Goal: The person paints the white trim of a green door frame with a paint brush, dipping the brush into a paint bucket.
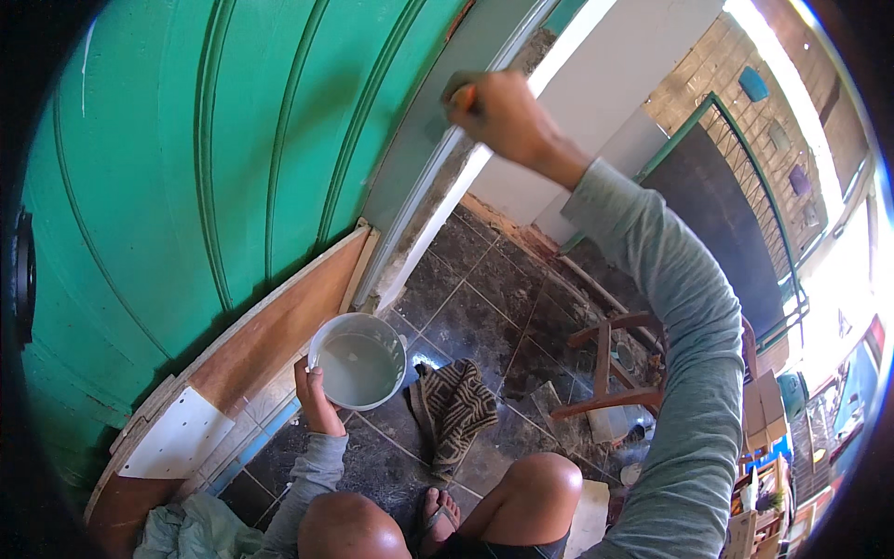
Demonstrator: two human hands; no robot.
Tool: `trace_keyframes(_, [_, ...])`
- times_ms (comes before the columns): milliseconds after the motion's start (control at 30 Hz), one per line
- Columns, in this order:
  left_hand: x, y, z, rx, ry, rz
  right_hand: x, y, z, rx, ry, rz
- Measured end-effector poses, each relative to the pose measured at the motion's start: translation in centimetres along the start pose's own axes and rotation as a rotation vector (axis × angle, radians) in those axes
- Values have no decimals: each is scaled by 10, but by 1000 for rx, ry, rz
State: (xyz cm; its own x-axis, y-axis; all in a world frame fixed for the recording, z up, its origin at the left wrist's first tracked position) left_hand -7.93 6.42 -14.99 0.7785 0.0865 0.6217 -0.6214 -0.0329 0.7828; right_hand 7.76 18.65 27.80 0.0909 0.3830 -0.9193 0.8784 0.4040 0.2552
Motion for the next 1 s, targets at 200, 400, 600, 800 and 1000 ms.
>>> trace_keyframes(200, [-2, -3, -3, -26, 12, 0, -91, -4, -15, -159, 431, 525])
trace_keyframes(400, [1, 6, -7, -6, 13, -12, 37, 5, -10, -296, 92, 901])
trace_keyframes(600, [-15, 8, 3, -28, 61, -59, 158, -86, 33, -449, -97, 661])
trace_keyframes(800, [-17, 11, 4, 15, 76, -53, 159, -42, 16, -249, -217, -32])
trace_keyframes(1000, [-9, 6, 3, -30, 56, -28, 63, -6, -12, -253, 115, 126])
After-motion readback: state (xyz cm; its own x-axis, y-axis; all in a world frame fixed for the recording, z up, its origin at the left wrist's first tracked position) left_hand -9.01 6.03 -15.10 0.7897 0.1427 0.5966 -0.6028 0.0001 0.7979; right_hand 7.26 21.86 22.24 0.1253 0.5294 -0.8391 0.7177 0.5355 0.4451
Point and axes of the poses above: each hand's wrist, its own z-axis away from the middle knuckle, its own x-axis out of the palm, y = z × x, the point moved 4 cm from there along -z, towards the middle knuckle, and after that the axes turned 7 degrees about -y, right-handed, at the moved point
